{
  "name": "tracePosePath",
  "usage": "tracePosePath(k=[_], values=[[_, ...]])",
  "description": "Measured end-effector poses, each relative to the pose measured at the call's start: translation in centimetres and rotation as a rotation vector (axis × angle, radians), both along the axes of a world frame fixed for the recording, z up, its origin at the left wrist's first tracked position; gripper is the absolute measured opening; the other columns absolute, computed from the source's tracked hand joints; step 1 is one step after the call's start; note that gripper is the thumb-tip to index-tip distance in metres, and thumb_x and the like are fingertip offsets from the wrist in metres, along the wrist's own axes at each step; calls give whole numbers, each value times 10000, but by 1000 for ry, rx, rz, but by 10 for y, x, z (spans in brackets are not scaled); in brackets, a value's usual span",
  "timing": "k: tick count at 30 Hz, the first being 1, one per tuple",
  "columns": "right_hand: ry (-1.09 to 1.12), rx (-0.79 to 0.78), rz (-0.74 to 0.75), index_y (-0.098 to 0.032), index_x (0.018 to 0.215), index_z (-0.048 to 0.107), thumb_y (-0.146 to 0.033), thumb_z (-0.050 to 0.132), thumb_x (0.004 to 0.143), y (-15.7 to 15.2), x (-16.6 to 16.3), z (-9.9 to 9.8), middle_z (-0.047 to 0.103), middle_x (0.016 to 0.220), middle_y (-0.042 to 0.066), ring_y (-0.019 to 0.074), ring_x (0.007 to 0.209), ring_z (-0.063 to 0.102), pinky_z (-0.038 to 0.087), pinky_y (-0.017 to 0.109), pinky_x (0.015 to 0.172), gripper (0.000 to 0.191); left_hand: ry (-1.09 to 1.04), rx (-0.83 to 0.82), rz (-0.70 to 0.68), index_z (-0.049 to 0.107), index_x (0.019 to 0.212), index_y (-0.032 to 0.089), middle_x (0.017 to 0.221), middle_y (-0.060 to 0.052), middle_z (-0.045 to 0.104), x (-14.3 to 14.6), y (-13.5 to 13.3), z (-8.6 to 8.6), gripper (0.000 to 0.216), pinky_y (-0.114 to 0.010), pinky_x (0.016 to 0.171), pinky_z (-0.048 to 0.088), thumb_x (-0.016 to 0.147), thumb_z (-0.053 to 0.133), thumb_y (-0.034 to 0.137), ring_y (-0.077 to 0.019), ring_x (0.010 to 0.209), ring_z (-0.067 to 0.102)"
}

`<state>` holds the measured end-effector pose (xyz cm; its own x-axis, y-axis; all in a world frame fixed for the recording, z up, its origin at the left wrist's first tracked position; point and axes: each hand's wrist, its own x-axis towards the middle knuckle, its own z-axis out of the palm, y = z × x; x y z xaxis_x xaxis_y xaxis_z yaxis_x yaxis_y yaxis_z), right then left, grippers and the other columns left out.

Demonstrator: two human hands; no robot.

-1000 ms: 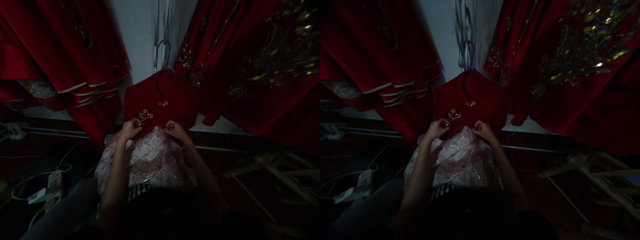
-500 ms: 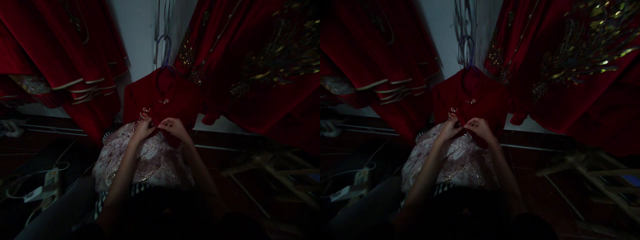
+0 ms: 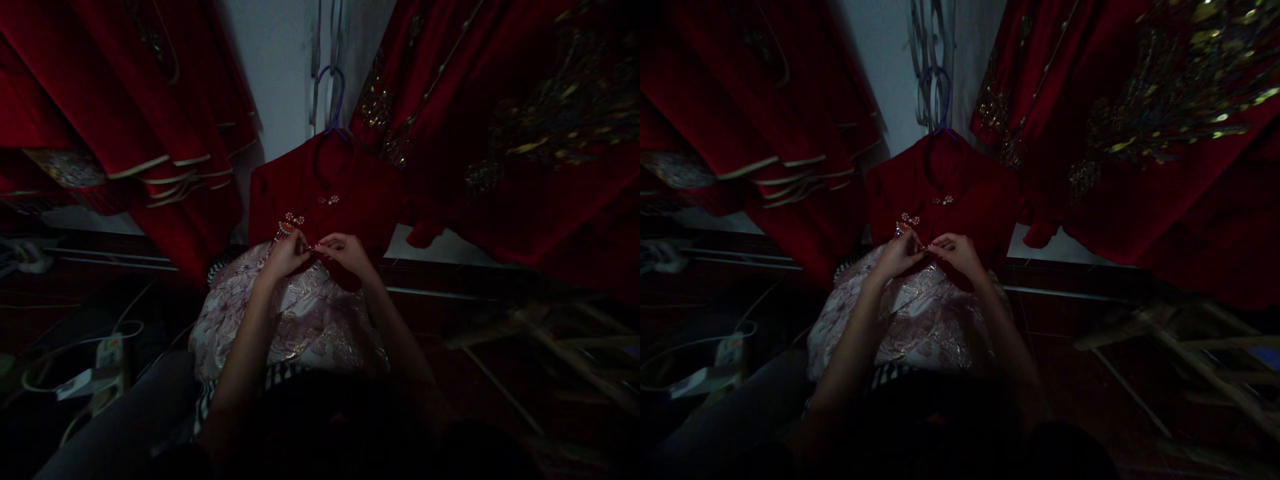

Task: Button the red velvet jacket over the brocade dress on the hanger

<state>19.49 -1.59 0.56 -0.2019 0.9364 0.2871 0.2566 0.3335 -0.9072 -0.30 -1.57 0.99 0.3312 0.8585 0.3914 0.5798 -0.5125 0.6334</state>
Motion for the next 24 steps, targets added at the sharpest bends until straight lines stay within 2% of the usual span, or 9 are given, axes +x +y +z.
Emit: tracePosePath(k=[3, 11, 17, 21, 24], values=[[8, -3, -39, -162, 846, 710, -389, 744, 715, 3, -3, -3, 737, 811, 57, 134, 671, 672, 537, 242, 632, 264, 18, -13, 0, 502, 919, 195, 693, 43, 573, 2, -1, 0, 183, -219, 591, 368, 778, 616, 224, -113, 609, 539], [-55, 42, -43, -178, 832, 714, -337, 733, 737, 0, -6, -3, 749, 836, 49, 141, 719, 689, 538, 257, 697, 187, 100, 30, 52, 546, 762, 178, 760, -8, 634, 3, -2, 3, 62, -231, 638, 395, 773, 602, 201, -131, 683, 573], [-72, 59, -37, -173, 834, 715, -320, 739, 738, -4, -7, 1, 749, 829, 45, 136, 722, 692, 533, 237, 688, 177, 15, -117, 29, 624, 786, 169, 756, -20, 695, 2, -5, 7, 50, -221, 632, 442, 767, 602, 211, -140, 685, 638], [-77, 68, -82, -166, 818, 711, -291, 730, 742, -4, -11, 0, 746, 798, 44, 137, 707, 693, 537, 234, 675, 148, -109, -245, 36, 642, 807, 142, 766, -42, 700, 3, -1, 1, 124, -230, 652, 482, 725, 655, 235, -151, 702, 653], [-85, 61, -97, -168, 817, 710, -283, 720, 746, -3, -13, -1, 742, 774, 39, 137, 694, 692, 543, 235, 668, 135, -175, -283, 49, 654, 794, 132, 775, -57, 704, 4, 4, -6, 191, -241, 657, 495, 711, 687, 300, -152, 695, 650]])
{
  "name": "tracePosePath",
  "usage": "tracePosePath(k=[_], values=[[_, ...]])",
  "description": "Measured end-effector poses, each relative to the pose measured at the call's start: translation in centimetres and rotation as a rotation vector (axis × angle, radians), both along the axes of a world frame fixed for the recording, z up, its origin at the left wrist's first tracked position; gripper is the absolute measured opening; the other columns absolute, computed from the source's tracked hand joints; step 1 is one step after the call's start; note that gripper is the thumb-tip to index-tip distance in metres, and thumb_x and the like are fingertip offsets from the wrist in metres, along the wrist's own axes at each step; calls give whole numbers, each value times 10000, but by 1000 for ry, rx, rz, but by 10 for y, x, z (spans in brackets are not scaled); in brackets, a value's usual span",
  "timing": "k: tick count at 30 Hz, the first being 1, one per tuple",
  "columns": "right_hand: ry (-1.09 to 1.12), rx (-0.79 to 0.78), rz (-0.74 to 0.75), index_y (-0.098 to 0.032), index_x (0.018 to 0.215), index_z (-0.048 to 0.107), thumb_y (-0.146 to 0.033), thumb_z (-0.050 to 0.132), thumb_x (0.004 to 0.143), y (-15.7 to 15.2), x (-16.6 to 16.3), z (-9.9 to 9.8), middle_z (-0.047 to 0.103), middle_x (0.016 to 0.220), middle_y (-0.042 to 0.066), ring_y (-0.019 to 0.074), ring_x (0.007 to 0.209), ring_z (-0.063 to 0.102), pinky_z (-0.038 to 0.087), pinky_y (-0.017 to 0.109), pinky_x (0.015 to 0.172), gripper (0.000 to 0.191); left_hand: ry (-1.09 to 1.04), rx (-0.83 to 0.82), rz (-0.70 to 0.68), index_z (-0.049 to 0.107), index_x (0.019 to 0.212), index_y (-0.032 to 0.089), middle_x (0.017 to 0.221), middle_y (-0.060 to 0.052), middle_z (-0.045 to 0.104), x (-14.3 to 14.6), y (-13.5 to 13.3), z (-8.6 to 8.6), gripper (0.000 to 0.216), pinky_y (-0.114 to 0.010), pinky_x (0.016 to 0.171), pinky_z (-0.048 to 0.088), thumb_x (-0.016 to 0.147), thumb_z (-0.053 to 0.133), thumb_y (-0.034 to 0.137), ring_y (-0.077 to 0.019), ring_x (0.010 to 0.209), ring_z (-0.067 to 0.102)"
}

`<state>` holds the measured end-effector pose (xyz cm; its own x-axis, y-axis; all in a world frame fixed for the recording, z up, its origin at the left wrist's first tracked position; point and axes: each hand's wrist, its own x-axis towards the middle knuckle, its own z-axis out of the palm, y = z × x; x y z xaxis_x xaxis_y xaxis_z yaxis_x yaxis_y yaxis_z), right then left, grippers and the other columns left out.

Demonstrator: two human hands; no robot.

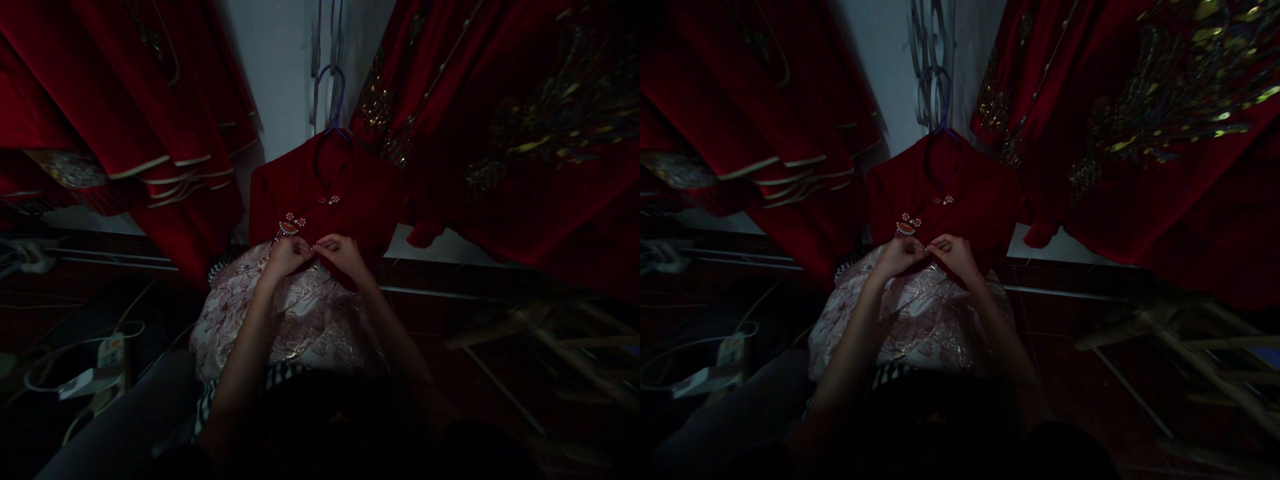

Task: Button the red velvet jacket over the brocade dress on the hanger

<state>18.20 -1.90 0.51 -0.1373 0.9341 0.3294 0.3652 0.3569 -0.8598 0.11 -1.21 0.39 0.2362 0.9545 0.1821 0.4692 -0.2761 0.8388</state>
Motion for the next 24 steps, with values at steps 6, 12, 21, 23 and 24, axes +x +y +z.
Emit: tracePosePath(k=[6, 12, 21, 23, 24], values=[[-30, 17, -4, -180, 822, 708, -282, 715, 748, 1, 0, -2, 743, 784, 35, 137, 706, 693, 550, 238, 678, 127, -38, -24, 23, 666, 771, 135, 765, -57, 715, 1, 8, -11, 138, -234, 653, 501, 709, 676, 258, -148, 692, 660], [-11, -2, 4, -170, 818, 718, -256, 718, 745, 3, 0, -5, 744, 772, 38, 143, 705, 697, 548, 242, 693, 112, 18, -11, 83, 675, 750, 125, 766, -74, 723, 6, 8, -17, 99, -242, 644, 501, 706, 670, 213, -159, 685, 660], [28, -44, 25, -165, 839, 724, -284, 718, 739, 6, 4, -10, 754, 797, 50, 154, 726, 706, 557, 255, 711, 155, 63, 25, 79, 726, 765, 152, 778, -53, 745, 3, 8, -15, 116, -230, 643, 490, 723, 683, 252, -152, 684, 664], [19, -49, 26, -168, 839, 721, -283, 713, 742, 6, 4, -11, 752, 788, 47, 152, 725, 705, 559, 256, 708, 151, 49, 11, 59, 736, 768, 156, 778, -49, 748, 2, 7, -14, 116, -236, 645, 486, 722, 685, 249, -153, 677, 661], [13, -52, 25, -167, 838, 719, -278, 713, 741, 6, 4, -10, 750, 785, 48, 150, 722, 704, 559, 256, 709, 147, 39, 3, 52, 740, 767, 155, 776, -50, 748, 1, 6, -13, 120, -241, 645, 484, 719, 690, 252, -155, 674, 660]])
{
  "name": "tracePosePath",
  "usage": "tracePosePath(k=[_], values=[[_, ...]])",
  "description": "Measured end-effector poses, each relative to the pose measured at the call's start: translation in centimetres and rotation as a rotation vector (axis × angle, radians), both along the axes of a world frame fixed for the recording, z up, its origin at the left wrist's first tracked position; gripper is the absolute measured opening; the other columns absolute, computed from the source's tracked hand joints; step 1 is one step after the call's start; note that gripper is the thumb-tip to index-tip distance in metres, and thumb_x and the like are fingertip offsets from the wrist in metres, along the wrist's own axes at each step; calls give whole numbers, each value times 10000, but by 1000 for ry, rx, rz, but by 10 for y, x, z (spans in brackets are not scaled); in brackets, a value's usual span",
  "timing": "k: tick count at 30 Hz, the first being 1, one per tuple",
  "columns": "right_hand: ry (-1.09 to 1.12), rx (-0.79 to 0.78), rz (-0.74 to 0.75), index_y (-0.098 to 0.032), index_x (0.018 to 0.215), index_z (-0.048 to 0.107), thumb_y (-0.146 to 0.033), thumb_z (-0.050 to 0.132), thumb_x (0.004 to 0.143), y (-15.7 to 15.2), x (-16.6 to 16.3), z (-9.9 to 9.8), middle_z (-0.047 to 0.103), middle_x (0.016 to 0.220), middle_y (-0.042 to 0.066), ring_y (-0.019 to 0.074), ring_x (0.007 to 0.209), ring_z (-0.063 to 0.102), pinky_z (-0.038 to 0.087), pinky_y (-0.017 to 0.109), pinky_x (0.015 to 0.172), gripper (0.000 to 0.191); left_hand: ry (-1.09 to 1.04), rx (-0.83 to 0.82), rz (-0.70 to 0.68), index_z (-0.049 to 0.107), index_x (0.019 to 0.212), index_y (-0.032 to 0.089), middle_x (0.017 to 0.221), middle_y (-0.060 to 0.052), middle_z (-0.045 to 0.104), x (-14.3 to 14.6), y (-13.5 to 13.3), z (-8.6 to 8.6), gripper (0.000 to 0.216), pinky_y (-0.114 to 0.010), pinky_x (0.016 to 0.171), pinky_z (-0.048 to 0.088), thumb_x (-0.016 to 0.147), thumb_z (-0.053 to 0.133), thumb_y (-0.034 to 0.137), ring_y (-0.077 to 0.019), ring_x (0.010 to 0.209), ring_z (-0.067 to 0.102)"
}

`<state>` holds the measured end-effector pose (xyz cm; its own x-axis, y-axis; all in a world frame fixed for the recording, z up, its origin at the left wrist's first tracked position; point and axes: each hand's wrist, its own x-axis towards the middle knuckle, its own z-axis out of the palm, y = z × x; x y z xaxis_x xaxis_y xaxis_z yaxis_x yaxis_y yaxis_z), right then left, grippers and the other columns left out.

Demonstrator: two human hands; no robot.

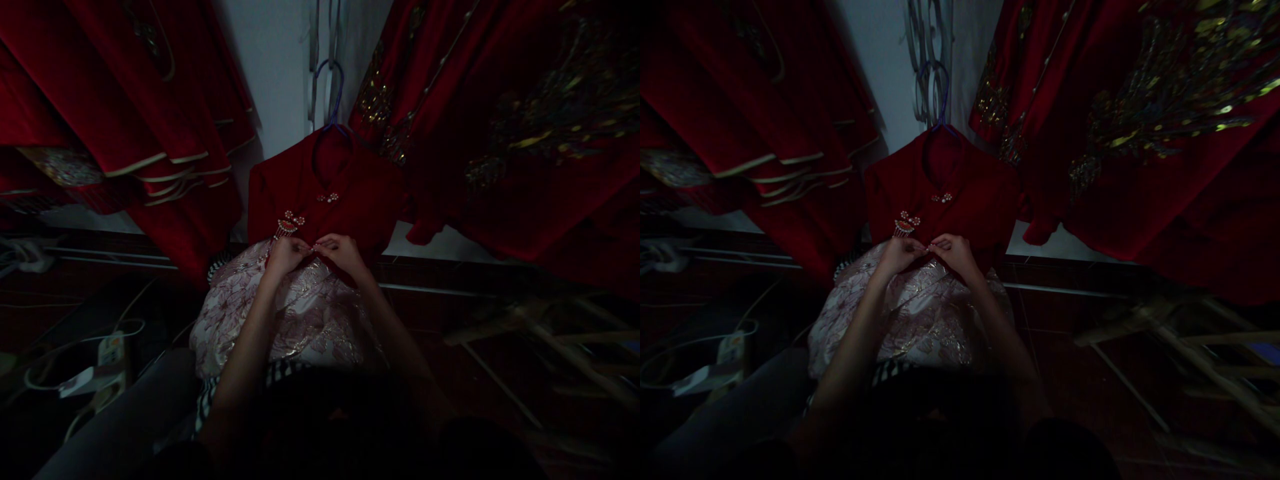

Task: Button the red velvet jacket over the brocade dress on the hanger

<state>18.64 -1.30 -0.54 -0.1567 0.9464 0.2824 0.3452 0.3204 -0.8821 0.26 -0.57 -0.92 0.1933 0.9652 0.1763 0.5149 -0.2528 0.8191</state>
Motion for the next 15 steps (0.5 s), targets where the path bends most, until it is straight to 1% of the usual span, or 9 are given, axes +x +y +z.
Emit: tracePosePath(k=[6, 10, 12, 15], values=[[-39, 11, -38, -171, 822, 703, -248, 691, 757, 2, -3, -3, 740, 765, 38, 134, 713, 694, 555, 253, 718, 102, -53, -40, -14, 750, 783, 169, 789, -38, 748, -3, 2, -4, 158, -255, 668, 484, 715, 702, 304, -155, 693, 657], [-142, 16, -22, -170, 873, 679, -241, 681, 760, 1, 2, -6, 721, 788, 31, 122, 707, 671, 529, 233, 680, 134, -81, -53, -102, 699, 784, 145, 750, -22, 696, -4, 6, -10, 164, -238, 673, 469, 684, 723, 273, -124, 682, 610], [-264, -7, 3, -166, 957, 662, -245, 738, 705, -4, 10, -4, 716, 876, 48, 138, 750, 664, 520, 244, 678, 275, -101, -34, -106, 656, 843, 137, 794, -19, 668, -6, 6, -10, 262, -232, 686, 467, 635, 765, 253, -114, 706, 594], [-427, -78, 65, -155, 1108, 624, -276, 850, 569, -16, 25, 7, 687, 1047, 98, 180, 842, 656, 525, 284, 714, 597, -26, 49, -78, 598, 920, 148, 856, -16, 633, -10, 3, -6, 409, -228, 675, 449, 598, 807, 289, -111, 724, 569]])
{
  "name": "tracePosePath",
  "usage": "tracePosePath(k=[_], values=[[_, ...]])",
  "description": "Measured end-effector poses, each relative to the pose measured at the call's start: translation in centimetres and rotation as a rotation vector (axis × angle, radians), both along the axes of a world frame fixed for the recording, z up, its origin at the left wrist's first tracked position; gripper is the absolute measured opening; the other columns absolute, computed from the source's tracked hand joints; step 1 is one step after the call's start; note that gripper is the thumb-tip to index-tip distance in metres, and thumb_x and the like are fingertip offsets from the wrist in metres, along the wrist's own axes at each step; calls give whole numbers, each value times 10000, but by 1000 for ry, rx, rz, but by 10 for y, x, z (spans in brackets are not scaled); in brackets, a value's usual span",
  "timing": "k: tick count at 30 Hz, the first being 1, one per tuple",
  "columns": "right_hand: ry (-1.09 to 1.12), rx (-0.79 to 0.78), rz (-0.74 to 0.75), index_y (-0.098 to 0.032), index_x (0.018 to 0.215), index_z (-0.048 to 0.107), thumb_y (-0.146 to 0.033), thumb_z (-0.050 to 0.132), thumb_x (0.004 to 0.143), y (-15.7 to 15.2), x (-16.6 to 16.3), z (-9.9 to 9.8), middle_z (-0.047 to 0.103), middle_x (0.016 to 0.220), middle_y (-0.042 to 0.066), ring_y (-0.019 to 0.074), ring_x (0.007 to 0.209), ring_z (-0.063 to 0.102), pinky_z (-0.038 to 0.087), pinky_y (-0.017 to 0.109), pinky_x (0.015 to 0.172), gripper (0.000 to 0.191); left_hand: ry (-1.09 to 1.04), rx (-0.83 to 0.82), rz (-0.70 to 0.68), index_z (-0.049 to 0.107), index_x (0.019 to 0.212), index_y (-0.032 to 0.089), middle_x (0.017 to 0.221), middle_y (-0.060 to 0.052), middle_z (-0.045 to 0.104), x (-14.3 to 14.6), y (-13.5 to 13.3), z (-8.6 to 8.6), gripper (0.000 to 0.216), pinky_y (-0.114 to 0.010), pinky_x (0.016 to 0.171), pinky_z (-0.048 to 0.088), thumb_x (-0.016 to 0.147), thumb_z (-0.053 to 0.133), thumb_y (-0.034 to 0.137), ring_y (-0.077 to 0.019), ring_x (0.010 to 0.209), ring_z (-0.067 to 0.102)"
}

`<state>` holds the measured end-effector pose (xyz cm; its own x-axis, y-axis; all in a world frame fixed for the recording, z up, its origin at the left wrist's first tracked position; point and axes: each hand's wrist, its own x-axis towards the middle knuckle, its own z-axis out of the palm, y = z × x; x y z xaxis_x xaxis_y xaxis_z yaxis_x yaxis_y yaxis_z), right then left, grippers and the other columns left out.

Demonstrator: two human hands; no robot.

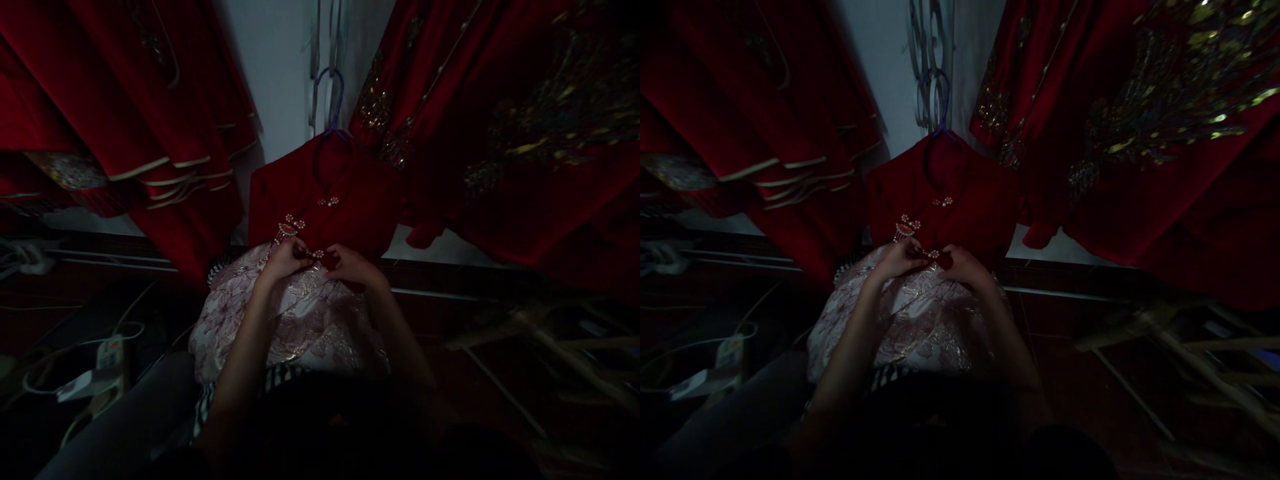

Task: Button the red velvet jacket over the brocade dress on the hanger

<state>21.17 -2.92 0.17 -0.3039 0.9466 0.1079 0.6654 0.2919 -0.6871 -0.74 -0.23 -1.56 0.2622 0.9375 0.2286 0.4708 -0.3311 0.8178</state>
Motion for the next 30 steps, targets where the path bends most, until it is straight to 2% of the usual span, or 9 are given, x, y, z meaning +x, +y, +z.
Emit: tracePosePath(k=[2, 5, 8, 12, 16, 21, 25, 30], values=[[-2, -25, 21, -156, 1183, 593, -334, 842, 599, -7, 9, 9, 664, 1110, 117, 178, 832, 653, 532, 297, 711, 660, 87, 70, 3, 589, 930, 159, 850, -12, 621, 0, -3, 4, 440, -228, 659, 429, 608, 813, 360, -116, 722, 556], [85, 32, 0, -172, 1186, 585, -407, 757, 719, -12, 16, 20, 661, 1121, 109, 161, 792, 654, 541, 303, 700, 550, 163, 134, 30, 598, 888, 169, 815, -11, 615, 6, -9, 11, 433, -233, 635, 404, 643, 783, 475, -129, 717, 550], [153, 81, -28, -186, 1114, 613, -396, 723, 763, -9, 15, 22, 682, 1092, 87, 158, 804, 658, 549, 309, 724, 424, 214, 124, 83, 599, 801, 172, 774, -17, 623, 16, -14, 15, 394, -242, 607, 382, 696, 725, 531, -140, 692, 549], [206, 86, -17, -182, 1052, 636, -352, 710, 780, -5, 9, 21, 705, 1035, 74, 148, 809, 664, 555, 309, 762, 329, 245, 119, 96, 616, 763, 175, 761, -19, 656, 23, -18, 20, 223, -244, 598, 374, 756, 681, 388, -138, 667, 566], [212, 88, -31, -177, 1029, 651, -353, 715, 771, -5, 5, 23, 716, 958, 72, 151, 801, 671, 557, 304, 750, 319, 252, 92, 61, 643, 752, 180, 750, -6, 676, 19, -18, 25, 92, -245, 628, 395, 743, 651, 271, -138, 671, 596], [192, 82, -29, -178, 1016, 658, -356, 703, 778, -3, 4, 19, 720, 964, 64, 131, 752, 661, 537, 273, 705, 301, 272, 128, -17, 645, 837, 185, 827, -15, 662, 12, -17, 22, 137, -244, 650, 409, 727, 658, 266, -146, 728, 599], [156, 79, -28, -169, 955, 665, -329, 701, 775, 1, 1, 15, 713, 826, 38, 115, 667, 627, 490, 237, 635, 244, 284, 194, -43, 644, 858, 193, 866, -29, 627, 10, -15, 18, 164, -248, 673, 424, 739, 682, 299, -157, 780, 585], [112, 103, -39, -182, 874, 665, -371, 709, 761, 5, -3, 7, 682, 731, 7, 110, 640, 609, 455, 218, 606, 224, 296, 200, -69, 650, 846, 191, 873, -36, 619, 10, -14, 19, 142, -249, 684, 430, 783, 664, 317, -156, 790, 580]])
